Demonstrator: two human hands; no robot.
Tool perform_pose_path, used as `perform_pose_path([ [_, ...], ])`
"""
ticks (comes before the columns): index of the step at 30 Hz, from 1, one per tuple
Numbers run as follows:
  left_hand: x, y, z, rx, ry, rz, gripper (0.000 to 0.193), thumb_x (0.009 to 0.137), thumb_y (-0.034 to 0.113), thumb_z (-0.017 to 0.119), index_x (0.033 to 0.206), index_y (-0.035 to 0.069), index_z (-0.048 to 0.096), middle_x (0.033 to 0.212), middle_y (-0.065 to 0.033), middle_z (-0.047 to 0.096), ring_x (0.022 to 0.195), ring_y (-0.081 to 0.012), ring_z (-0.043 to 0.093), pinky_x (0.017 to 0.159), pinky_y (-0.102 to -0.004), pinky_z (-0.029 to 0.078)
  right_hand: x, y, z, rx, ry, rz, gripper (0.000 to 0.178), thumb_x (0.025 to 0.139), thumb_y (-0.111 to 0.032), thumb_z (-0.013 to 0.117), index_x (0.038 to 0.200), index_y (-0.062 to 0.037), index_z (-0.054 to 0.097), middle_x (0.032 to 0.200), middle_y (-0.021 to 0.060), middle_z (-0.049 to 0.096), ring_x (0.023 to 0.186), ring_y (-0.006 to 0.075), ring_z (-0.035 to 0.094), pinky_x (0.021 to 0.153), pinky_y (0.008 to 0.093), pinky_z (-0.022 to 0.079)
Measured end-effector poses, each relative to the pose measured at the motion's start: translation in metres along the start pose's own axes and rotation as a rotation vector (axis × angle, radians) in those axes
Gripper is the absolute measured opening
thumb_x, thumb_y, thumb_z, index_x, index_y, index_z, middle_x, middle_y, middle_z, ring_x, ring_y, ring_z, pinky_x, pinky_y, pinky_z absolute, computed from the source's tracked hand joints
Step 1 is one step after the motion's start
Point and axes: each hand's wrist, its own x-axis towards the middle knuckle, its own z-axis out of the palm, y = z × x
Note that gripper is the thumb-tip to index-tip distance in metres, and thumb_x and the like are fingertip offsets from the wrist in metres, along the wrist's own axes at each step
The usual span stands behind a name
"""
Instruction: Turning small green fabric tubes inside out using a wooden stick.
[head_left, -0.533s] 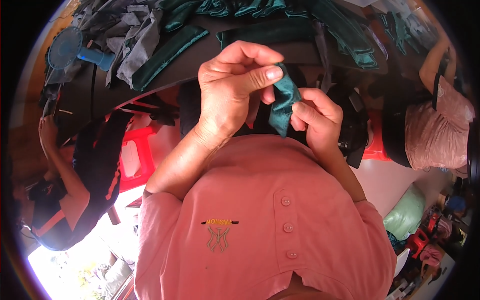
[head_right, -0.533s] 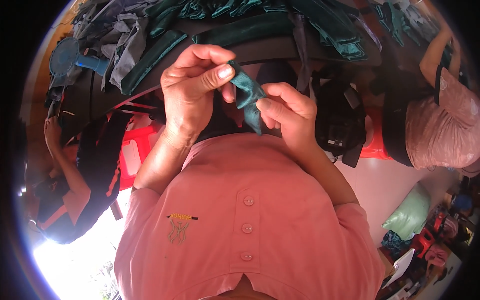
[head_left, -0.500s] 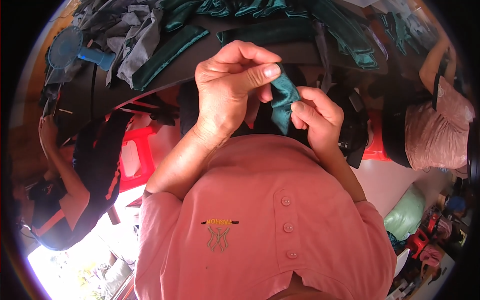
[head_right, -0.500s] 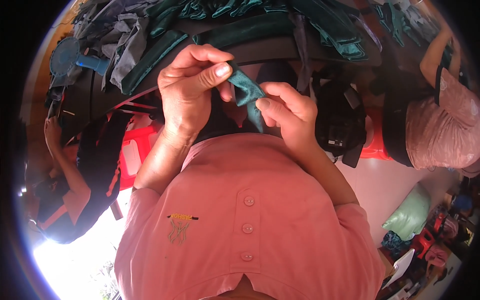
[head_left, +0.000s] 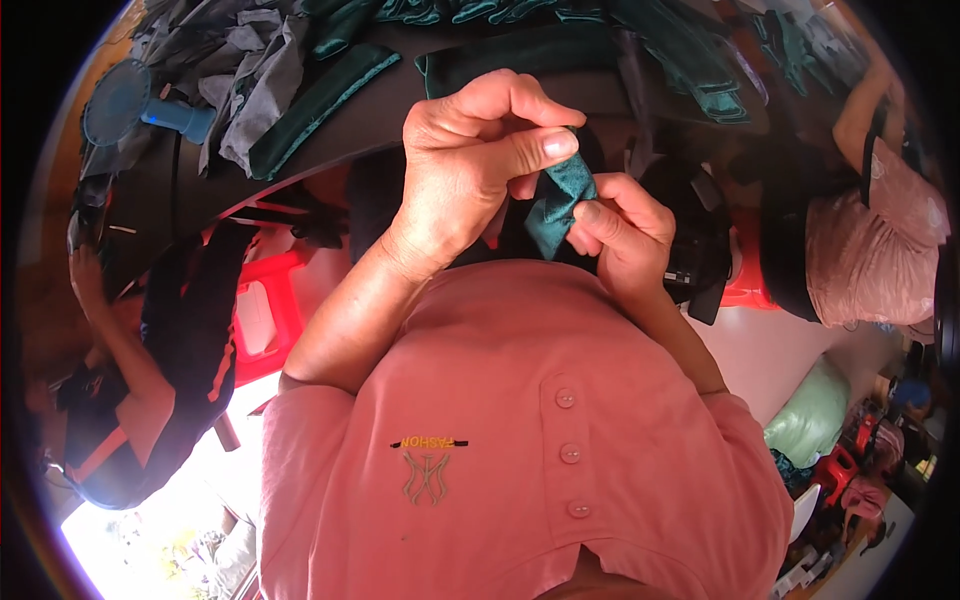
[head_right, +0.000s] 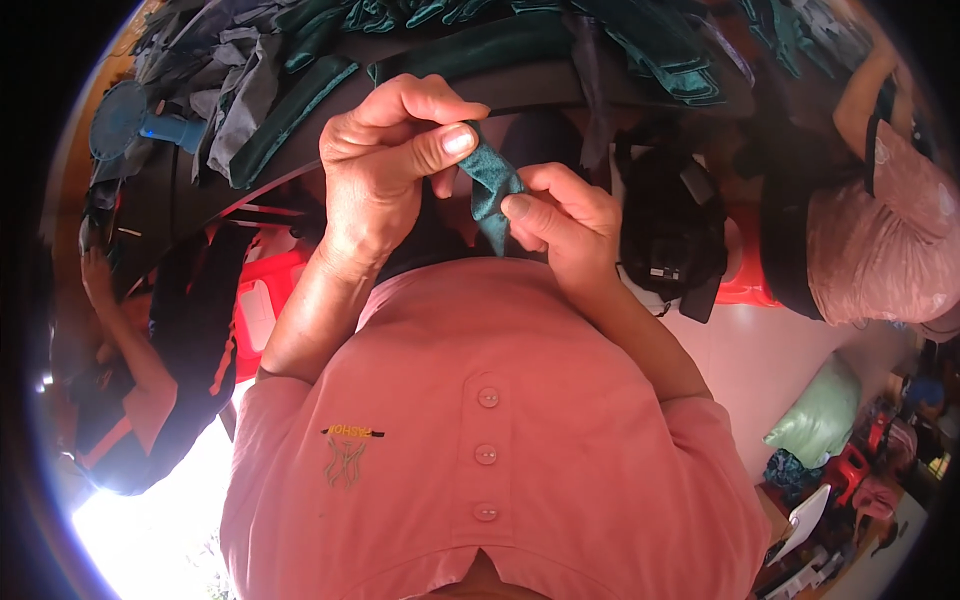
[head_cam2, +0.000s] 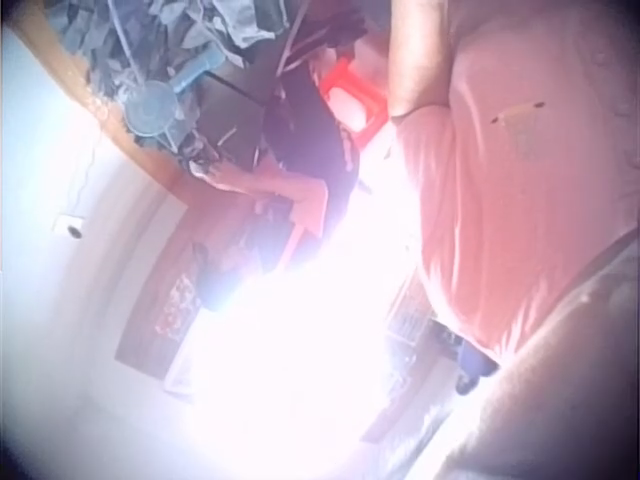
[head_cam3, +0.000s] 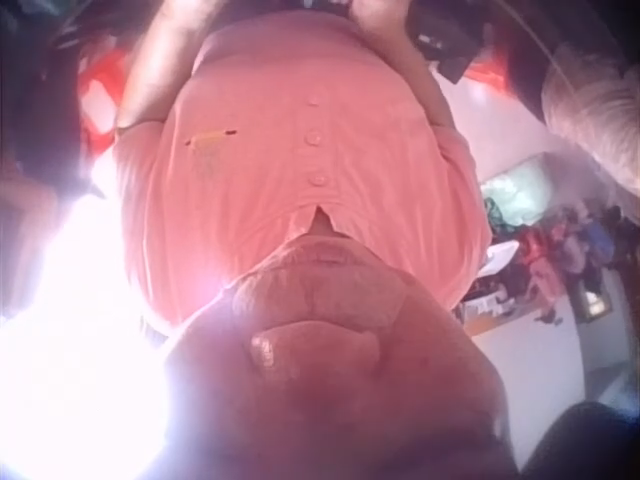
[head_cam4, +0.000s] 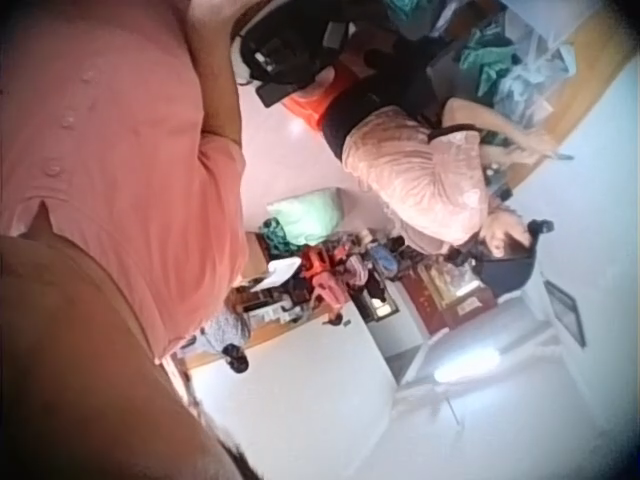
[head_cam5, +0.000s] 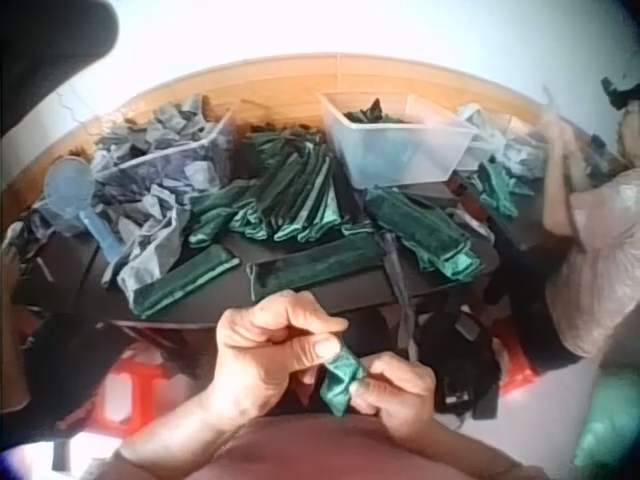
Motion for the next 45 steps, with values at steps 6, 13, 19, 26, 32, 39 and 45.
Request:
perform_pose_path([
  [6,-0.004,-0.006,0.003,-0.188,0.074,-0.133,0.011,0.080,-0.007,0.073,0.088,0.000,0.070,0.079,-0.0019,0.062,0.054,-0.0050,0.051,0.046,-0.0183,0.040,-0.004,0.001,0.003,0.296,0.003,0.195,0.009,0.091,-0.004,0.061,0.095,0.0044,0.061,0.067,0.0023,0.053,0.053,0.0066,0.040,0.048,0.0239,0.031],
  [13,-0.009,-0.011,-0.001,-0.143,0.096,-0.130,0.011,0.079,-0.007,0.073,0.085,0.001,0.068,0.083,-0.0025,0.065,0.054,-0.0048,0.050,0.045,-0.0186,0.038,-0.002,-0.003,0.005,0.339,0.007,0.259,0.010,0.091,-0.006,0.061,0.091,0.0034,0.060,0.066,0.0028,0.053,0.052,0.0073,0.041,0.048,0.0245,0.033],
  [19,-0.010,0.003,0.001,0.122,0.198,-0.149,0.004,0.087,0.002,0.068,0.090,0.000,0.068,0.084,-0.0014,0.063,0.065,-0.0061,0.051,0.057,-0.0198,0.040,0.005,-0.005,0.007,0.158,0.028,0.185,0.015,0.092,-0.013,0.062,0.090,0.0016,0.058,0.065,0.0005,0.049,0.049,0.0070,0.038,0.046,0.0258,0.036],
  [26,-0.011,-0.004,0.000,-0.074,0.272,-0.194,0.025,0.085,0.004,0.071,0.108,-0.003,0.065,0.097,-0.0047,0.067,0.089,-0.0115,0.058,0.089,-0.0253,0.043,0.008,-0.011,0.005,0.163,0.149,0.161,0.010,0.092,-0.007,0.062,0.091,0.0034,0.060,0.064,0.0006,0.050,0.051,0.0060,0.040,0.048,0.0238,0.034],
  [32,-0.003,-0.015,0.002,-0.358,0.196,-0.224,0.018,0.085,0.002,0.070,0.100,-0.002,0.063,0.091,-0.0079,0.068,0.083,-0.0153,0.063,0.081,-0.0283,0.050,0.010,-0.023,0.005,0.061,0.058,0.152,0.014,0.086,-0.007,0.068,0.094,0.0024,0.061,0.068,0.0007,0.056,0.053,0.0050,0.045,0.049,0.0219,0.034],
  [39,0.015,0.010,-0.018,-0.203,0.188,-0.041,0.009,0.079,-0.005,0.069,0.088,-0.002,0.067,0.082,-0.0073,0.068,0.071,-0.0131,0.062,0.069,-0.0245,0.049,0.027,-0.092,-0.035,-0.329,0.029,-0.006,0.014,0.079,-0.004,0.073,0.090,0.0005,0.066,0.075,0.0014,0.063,0.058,0.0040,0.049,0.054,0.0199,0.038],
  [45,0.007,0.031,-0.007,-0.030,0.114,-0.015,0.005,0.076,-0.003,0.068,0.080,-0.001,0.069,0.076,-0.0059,0.068,0.071,-0.0103,0.061,0.068,-0.0232,0.047,0.101,-0.125,0.034,-0.828,-0.496,-0.294,0.029,0.083,-0.009,0.070,0.111,-0.0051,0.066,0.091,0.0018,0.064,0.071,0.0037,0.053,0.062,0.0186,0.038],
])
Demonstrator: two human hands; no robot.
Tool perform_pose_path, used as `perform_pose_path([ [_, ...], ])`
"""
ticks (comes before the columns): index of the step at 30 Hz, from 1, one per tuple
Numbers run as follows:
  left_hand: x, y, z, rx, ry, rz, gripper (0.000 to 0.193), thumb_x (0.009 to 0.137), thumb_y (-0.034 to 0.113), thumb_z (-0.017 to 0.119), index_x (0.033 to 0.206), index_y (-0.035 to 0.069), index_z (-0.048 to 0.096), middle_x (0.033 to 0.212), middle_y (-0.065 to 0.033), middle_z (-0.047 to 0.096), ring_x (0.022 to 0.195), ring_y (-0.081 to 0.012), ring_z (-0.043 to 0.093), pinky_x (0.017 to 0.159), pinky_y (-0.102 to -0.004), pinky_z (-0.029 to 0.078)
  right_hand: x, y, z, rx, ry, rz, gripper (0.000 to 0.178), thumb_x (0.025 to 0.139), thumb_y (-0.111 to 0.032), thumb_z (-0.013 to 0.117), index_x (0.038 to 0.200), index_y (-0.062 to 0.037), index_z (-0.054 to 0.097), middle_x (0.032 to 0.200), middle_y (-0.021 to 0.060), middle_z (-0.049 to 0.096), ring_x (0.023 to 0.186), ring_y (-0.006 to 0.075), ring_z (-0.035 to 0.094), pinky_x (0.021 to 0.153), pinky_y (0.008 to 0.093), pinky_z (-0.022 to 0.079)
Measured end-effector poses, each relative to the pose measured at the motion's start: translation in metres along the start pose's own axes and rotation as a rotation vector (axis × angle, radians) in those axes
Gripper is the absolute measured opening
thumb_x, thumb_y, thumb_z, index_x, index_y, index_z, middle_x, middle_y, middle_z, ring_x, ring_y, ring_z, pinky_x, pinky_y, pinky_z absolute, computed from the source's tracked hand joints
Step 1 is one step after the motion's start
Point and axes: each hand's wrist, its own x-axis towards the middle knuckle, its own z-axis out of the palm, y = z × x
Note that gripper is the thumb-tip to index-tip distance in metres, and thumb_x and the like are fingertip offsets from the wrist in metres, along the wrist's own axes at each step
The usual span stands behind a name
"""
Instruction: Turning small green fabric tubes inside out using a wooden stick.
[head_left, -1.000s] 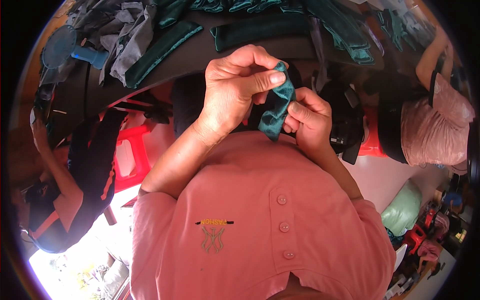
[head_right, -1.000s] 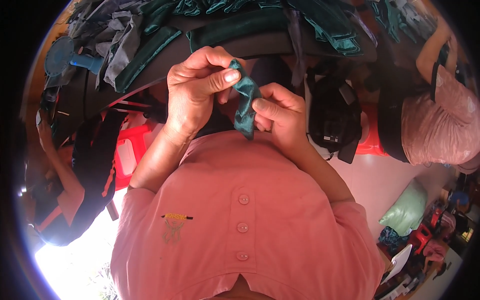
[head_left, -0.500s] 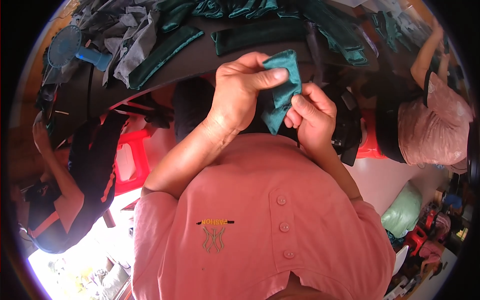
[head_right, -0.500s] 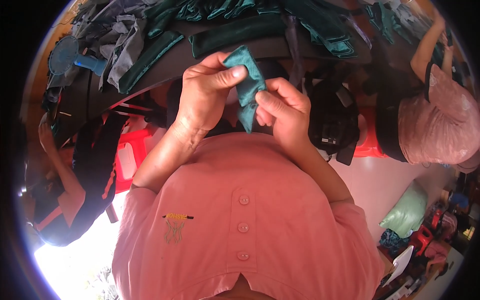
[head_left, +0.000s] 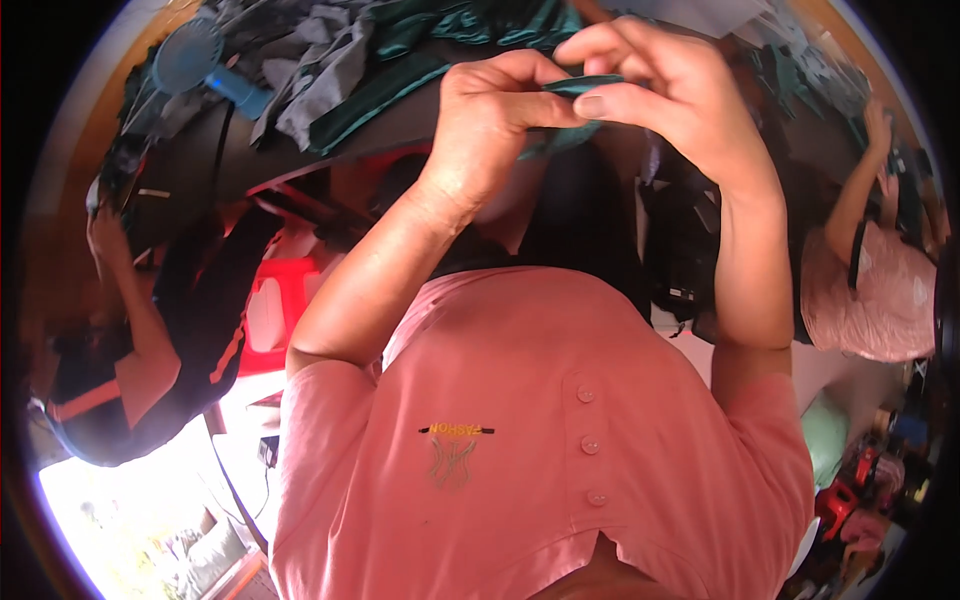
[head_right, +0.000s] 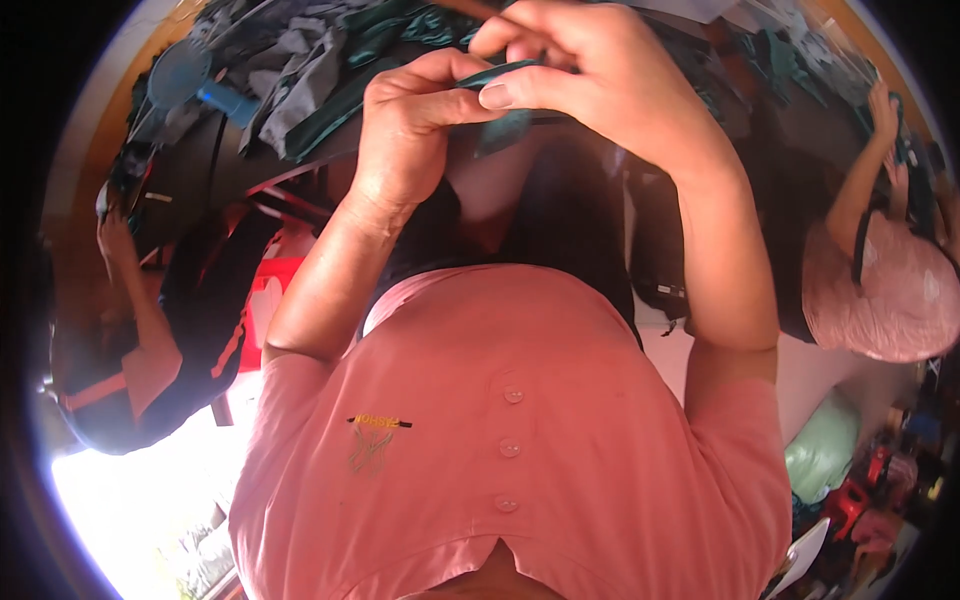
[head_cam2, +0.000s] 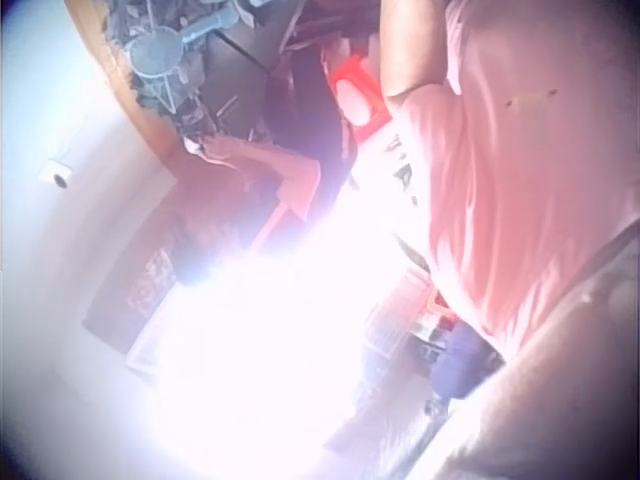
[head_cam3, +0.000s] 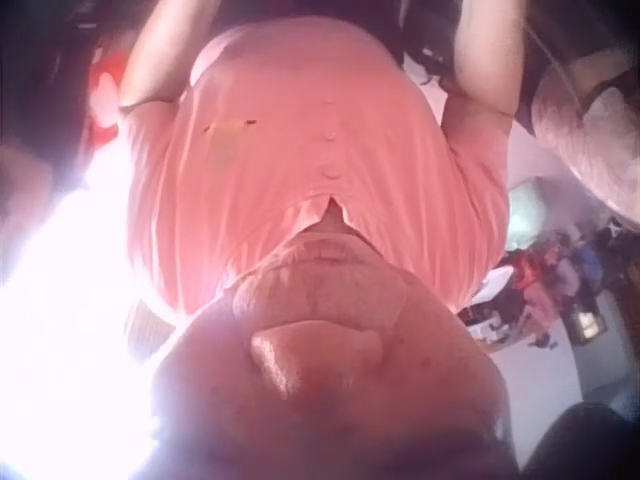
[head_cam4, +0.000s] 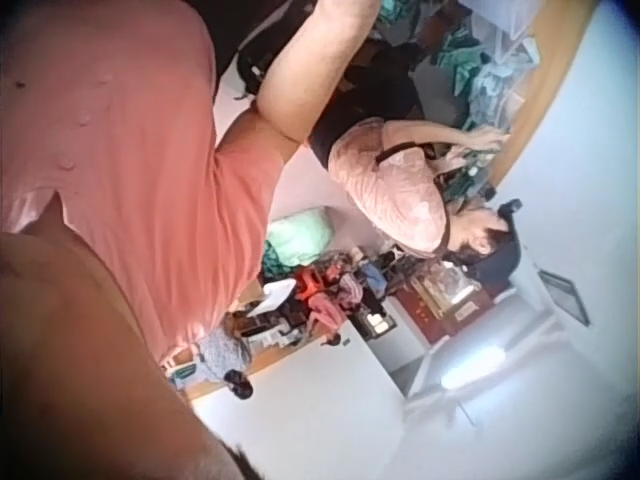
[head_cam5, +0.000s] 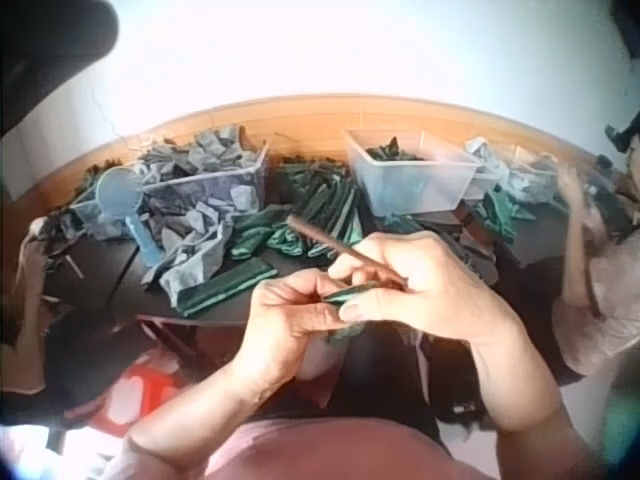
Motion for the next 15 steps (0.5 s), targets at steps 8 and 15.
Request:
perform_pose_path([
  [8,-0.038,0.013,-0.035,-0.279,-0.003,-0.244,0.023,0.081,0.006,0.069,0.102,-0.002,0.066,0.090,-0.0071,0.067,0.079,-0.0160,0.063,0.075,-0.0284,0.049,0.065,-0.021,0.032,0.302,0.001,0.084,0.007,0.084,-0.003,0.064,0.091,-0.0034,0.065,0.077,-0.0003,0.063,0.063,0.0062,0.055,0.056,0.0201,0.043],
  [15,-0.077,0.022,-0.081,-0.181,0.216,-0.386,0.020,0.083,0.013,0.073,0.093,-0.003,0.066,0.079,-0.0098,0.066,0.062,-0.0192,0.063,0.058,-0.0303,0.051,0.108,-0.015,0.048,0.261,0.095,0.237,0.005,0.079,-0.002,0.063,0.083,-0.0044,0.065,0.069,-0.0010,0.059,0.056,0.0090,0.055,0.048,0.0216,0.042],
])
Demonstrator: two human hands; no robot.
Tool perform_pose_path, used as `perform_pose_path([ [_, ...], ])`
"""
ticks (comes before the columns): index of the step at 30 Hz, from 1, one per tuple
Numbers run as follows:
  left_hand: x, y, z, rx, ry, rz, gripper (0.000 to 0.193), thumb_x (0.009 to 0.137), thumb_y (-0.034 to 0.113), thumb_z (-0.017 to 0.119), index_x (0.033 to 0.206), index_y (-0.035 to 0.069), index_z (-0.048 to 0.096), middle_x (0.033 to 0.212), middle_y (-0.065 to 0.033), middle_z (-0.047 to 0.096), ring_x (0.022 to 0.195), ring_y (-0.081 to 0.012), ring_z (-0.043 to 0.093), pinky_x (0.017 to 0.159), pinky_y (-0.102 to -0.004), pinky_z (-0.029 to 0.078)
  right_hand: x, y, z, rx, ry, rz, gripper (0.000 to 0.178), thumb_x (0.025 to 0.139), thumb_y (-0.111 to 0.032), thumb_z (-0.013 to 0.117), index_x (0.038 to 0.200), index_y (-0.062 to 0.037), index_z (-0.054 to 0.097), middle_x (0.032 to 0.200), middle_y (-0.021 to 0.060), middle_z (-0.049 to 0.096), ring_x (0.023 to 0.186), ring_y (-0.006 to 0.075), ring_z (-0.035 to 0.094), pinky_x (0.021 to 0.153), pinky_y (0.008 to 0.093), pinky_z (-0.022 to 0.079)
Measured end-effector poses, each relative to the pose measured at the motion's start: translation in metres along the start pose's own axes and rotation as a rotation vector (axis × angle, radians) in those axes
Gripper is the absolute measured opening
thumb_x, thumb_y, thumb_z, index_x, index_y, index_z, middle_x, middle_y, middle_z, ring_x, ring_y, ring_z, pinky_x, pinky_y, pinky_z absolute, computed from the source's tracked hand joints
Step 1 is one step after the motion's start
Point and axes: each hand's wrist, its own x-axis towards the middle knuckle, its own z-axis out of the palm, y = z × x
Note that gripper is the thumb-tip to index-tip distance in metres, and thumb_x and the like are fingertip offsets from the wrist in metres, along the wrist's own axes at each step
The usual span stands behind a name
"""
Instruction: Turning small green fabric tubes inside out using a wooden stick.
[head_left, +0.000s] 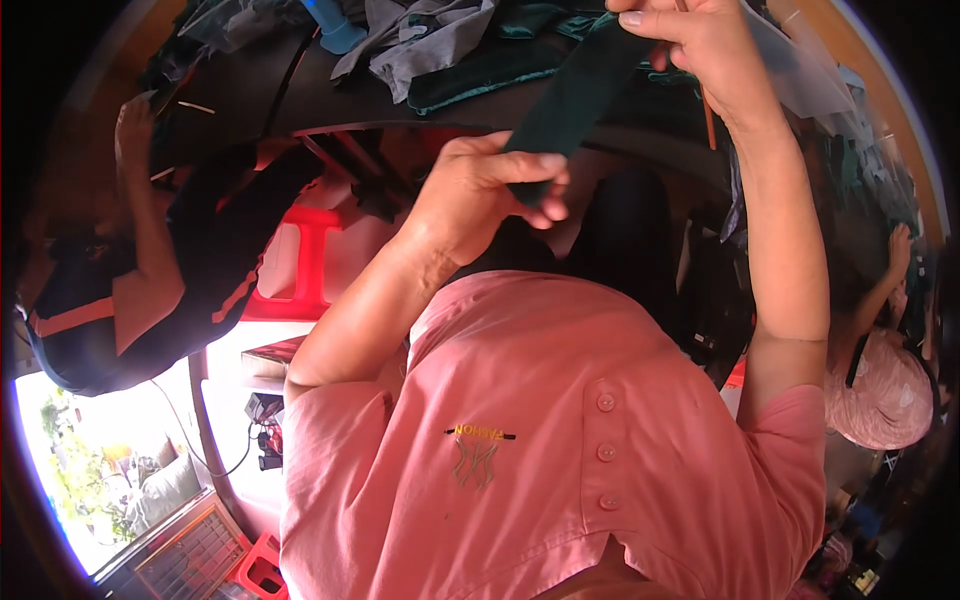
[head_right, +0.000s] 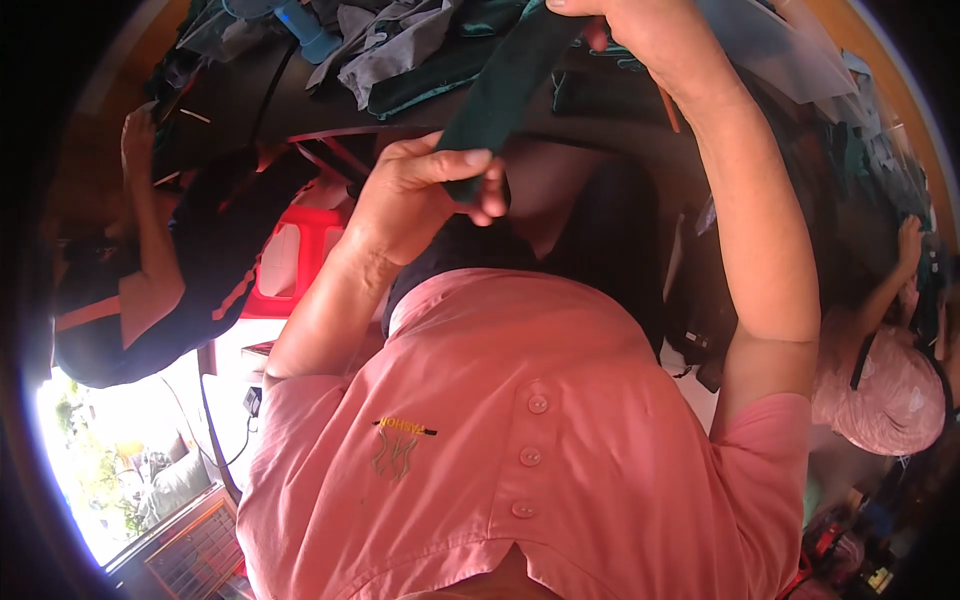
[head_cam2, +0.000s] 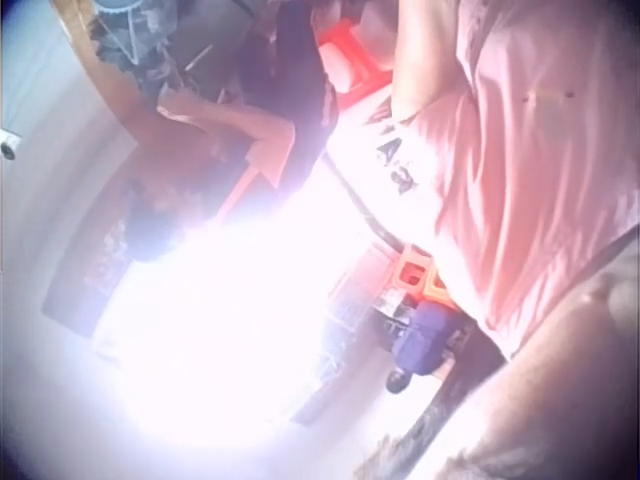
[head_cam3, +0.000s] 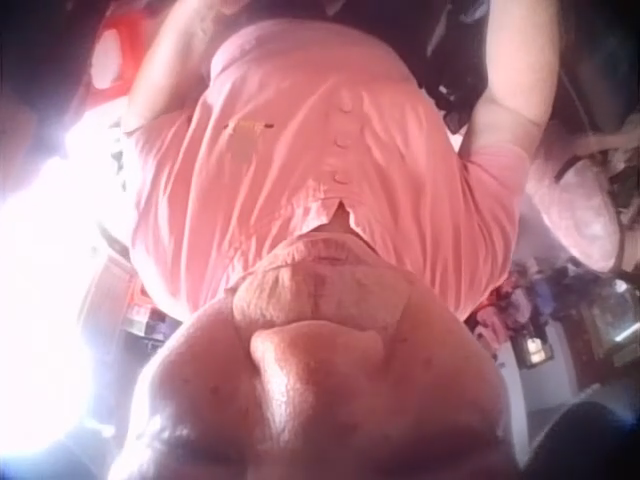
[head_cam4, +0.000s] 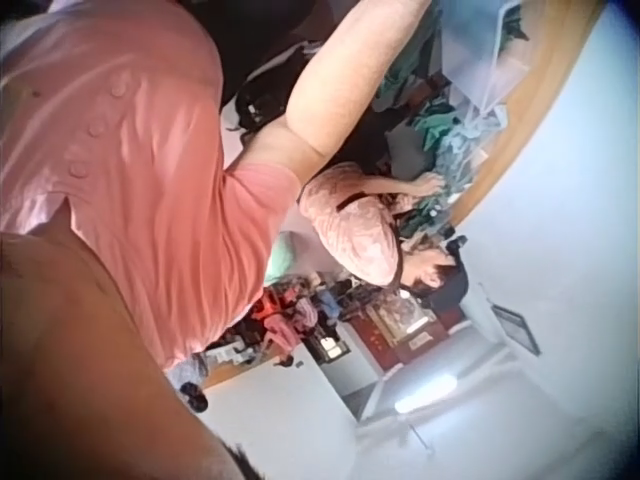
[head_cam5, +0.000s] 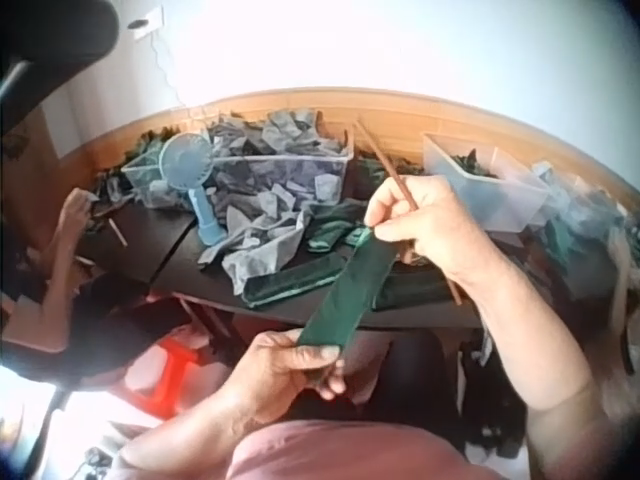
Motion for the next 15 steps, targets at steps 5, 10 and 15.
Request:
perform_pose_path([
  [5,0.003,0.027,-0.033,0.200,0.422,0.160,0.027,0.088,0.023,0.070,0.079,-0.002,0.064,0.062,-0.0055,0.060,0.046,-0.0127,0.054,0.043,-0.0240,0.039,0.039,0.027,0.009,-0.085,-0.056,0.012,0.004,0.078,0.000,0.062,0.079,-0.0039,0.063,0.065,-0.0001,0.057,0.053,0.0095,0.053,0.046,0.0227,0.041],
  [10,0.025,0.064,-0.064,0.656,0.545,0.278,0.023,0.082,0.017,0.070,0.066,0.002,0.063,0.057,-0.0006,0.054,0.046,-0.0076,0.045,0.044,-0.0234,0.029,0.064,0.056,0.039,-0.555,0.023,-0.294,0.006,0.072,-0.002,0.063,0.078,-0.0021,0.062,0.064,0.0109,0.060,0.063,0.0254,0.062,0.061,0.0378,0.047],
  [15,0.049,0.053,-0.106,1.099,0.379,0.424,0.022,0.078,0.017,0.069,0.066,-0.001,0.063,0.056,-0.0045,0.054,0.048,-0.0123,0.049,0.048,-0.0274,0.036,0.055,0.054,0.071,-0.833,-0.028,-0.202,0.006,0.078,-0.008,0.058,0.078,-0.0056,0.063,0.074,0.0173,0.066,0.078,0.0379,0.066,0.067,0.0473,0.049],
])
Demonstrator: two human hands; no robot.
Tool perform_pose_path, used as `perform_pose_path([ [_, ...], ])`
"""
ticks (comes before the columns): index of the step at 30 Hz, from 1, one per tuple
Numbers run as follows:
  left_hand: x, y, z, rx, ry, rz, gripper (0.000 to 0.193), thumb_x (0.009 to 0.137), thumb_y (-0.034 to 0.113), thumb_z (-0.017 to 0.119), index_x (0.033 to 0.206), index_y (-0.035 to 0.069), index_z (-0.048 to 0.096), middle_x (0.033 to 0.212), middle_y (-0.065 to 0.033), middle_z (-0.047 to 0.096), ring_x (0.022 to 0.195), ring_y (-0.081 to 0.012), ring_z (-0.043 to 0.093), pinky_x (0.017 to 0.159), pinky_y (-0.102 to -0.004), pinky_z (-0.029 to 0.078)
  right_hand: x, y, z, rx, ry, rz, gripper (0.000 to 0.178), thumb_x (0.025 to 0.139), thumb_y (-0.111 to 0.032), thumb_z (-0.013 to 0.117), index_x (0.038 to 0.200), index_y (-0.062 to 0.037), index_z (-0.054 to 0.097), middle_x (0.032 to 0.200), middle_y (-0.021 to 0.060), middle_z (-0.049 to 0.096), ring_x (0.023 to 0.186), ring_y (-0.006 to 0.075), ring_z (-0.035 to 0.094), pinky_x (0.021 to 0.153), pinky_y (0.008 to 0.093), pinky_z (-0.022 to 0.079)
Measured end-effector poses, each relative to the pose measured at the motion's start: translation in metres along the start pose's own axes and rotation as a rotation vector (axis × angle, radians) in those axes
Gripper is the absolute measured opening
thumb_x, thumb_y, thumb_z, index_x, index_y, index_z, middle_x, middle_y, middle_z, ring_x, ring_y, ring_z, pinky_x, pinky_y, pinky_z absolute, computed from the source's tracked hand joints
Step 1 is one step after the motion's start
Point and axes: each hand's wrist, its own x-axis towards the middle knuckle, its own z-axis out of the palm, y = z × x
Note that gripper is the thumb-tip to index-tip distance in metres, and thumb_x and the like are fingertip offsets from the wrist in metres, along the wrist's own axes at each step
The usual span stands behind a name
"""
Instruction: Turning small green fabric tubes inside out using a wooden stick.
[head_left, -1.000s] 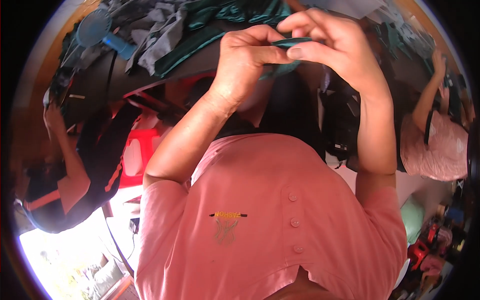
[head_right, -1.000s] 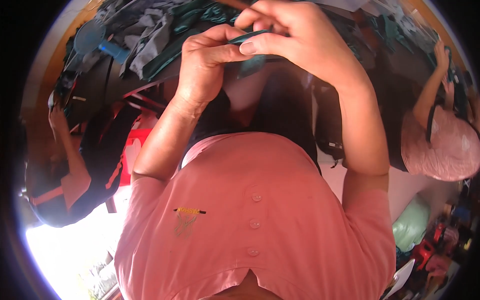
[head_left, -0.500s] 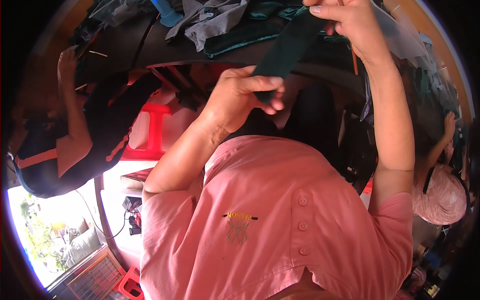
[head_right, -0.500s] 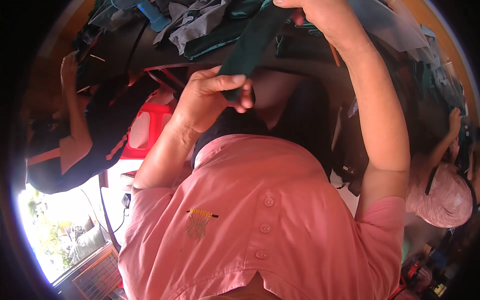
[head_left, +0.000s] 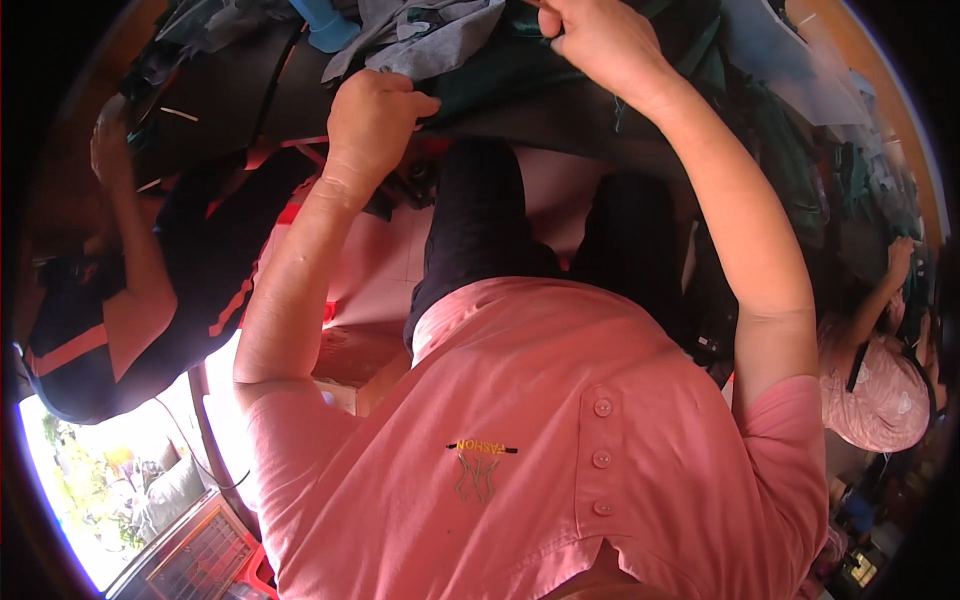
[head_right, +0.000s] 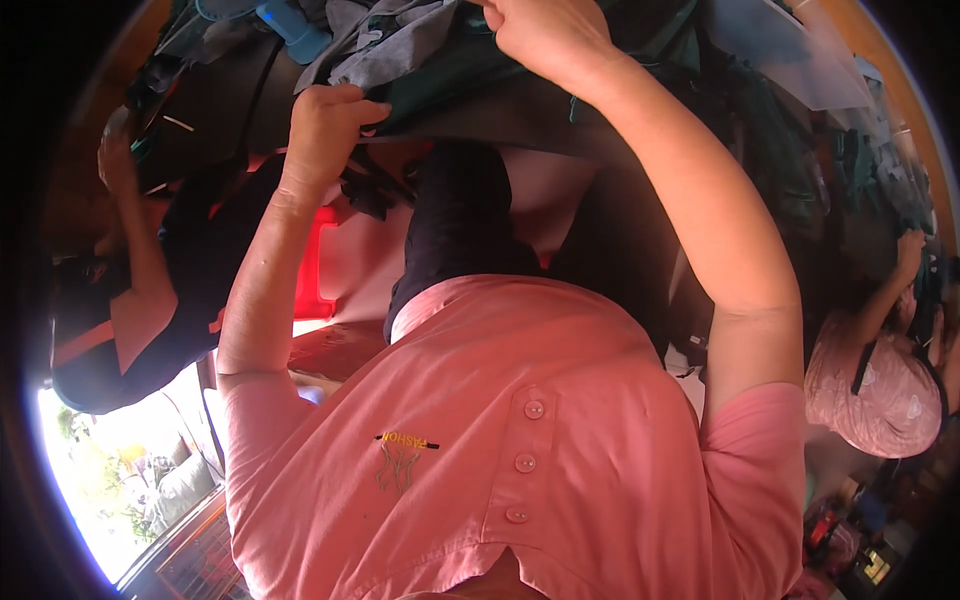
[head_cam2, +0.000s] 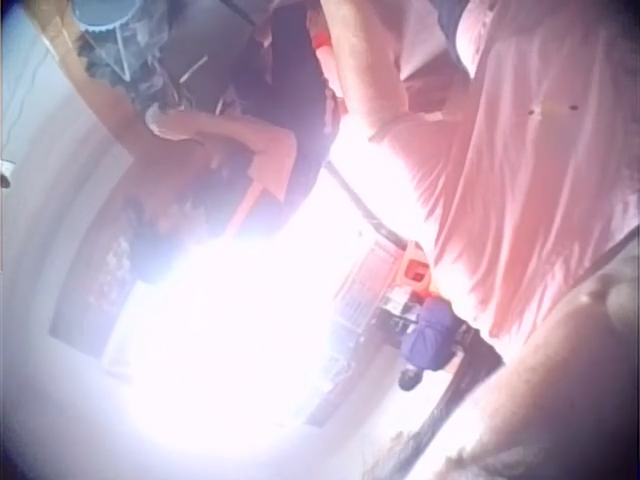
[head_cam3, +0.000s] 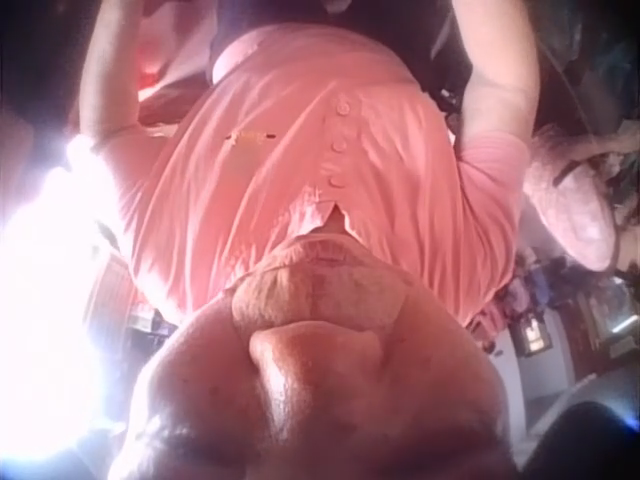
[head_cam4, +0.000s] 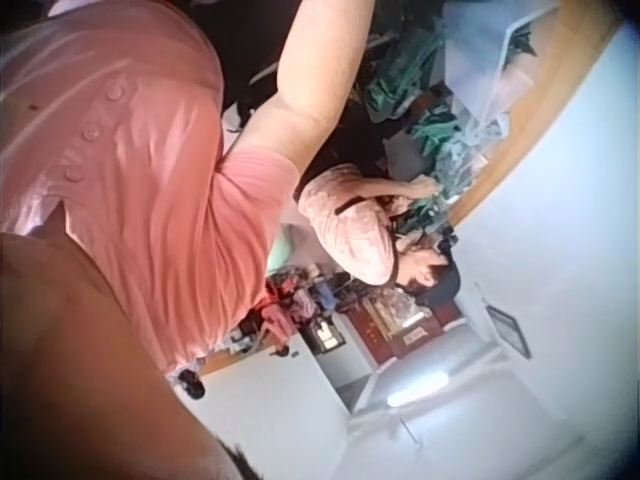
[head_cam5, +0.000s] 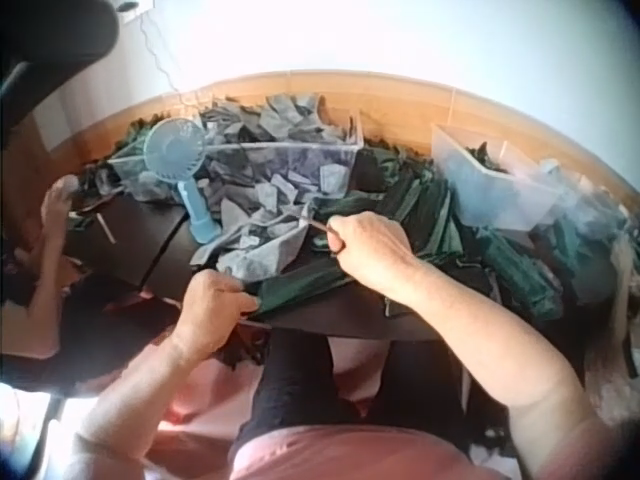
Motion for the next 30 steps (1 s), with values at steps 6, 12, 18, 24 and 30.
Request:
perform_pose_path([
  [6,0.005,0.001,0.004,0.451,0.022,0.096,0.027,0.075,0.021,0.069,0.069,-0.004,0.060,0.056,-0.0146,0.050,0.051,-0.0228,0.048,0.054,-0.0358,0.040,-0.006,0.012,-0.001,-0.224,-0.151,0.037,0.012,0.079,-0.013,0.062,0.085,-0.0046,0.069,0.081,0.0193,0.068,0.084,0.0363,0.067,0.072,0.0458,0.052],
  [12,-0.006,0.002,-0.008,0.185,0.319,-0.033,0.041,0.070,0.034,0.084,0.079,-0.001,0.066,0.065,-0.0044,0.058,0.059,-0.0131,0.052,0.057,-0.0298,0.044,-0.026,-0.001,-0.085,0.455,-0.105,0.279,0.051,0.091,-0.050,0.059,0.091,0.0007,0.062,0.068,0.0086,0.060,0.062,0.0159,0.063,0.049,0.0267,0.046],
  [18,0.007,0.073,0.057,0.249,0.192,0.729,0.011,0.074,0.001,0.071,0.084,0.004,0.067,0.079,-0.0073,0.059,0.072,-0.0200,0.055,0.061,-0.0329,0.046,-0.106,0.063,-0.112,0.974,0.059,0.607,0.061,0.092,-0.065,0.048,0.083,-0.0046,0.053,0.061,0.0066,0.055,0.041,0.0115,0.049,0.038,0.0203,0.035],
  [24,0.032,0.119,0.178,0.222,-0.115,0.891,0.009,0.067,0.004,0.066,0.075,0.005,0.063,0.079,-0.0081,0.060,0.080,-0.0299,0.059,0.067,-0.0396,0.051,-0.179,0.098,-0.070,1.325,0.074,0.702,0.039,0.094,-0.040,0.055,0.079,-0.0042,0.060,0.065,0.0063,0.058,0.047,0.0101,0.052,0.043,0.0214,0.033],
  [30,0.056,0.112,0.191,0.224,-0.280,0.764,0.007,0.069,0.010,0.065,0.073,0.005,0.061,0.075,-0.0084,0.060,0.077,-0.0298,0.061,0.066,-0.0397,0.050,-0.219,0.081,-0.055,1.337,0.048,0.758,0.038,0.096,-0.038,0.051,0.081,-0.0051,0.061,0.058,0.0025,0.056,0.048,0.0098,0.052,0.047,0.0239,0.034],
])
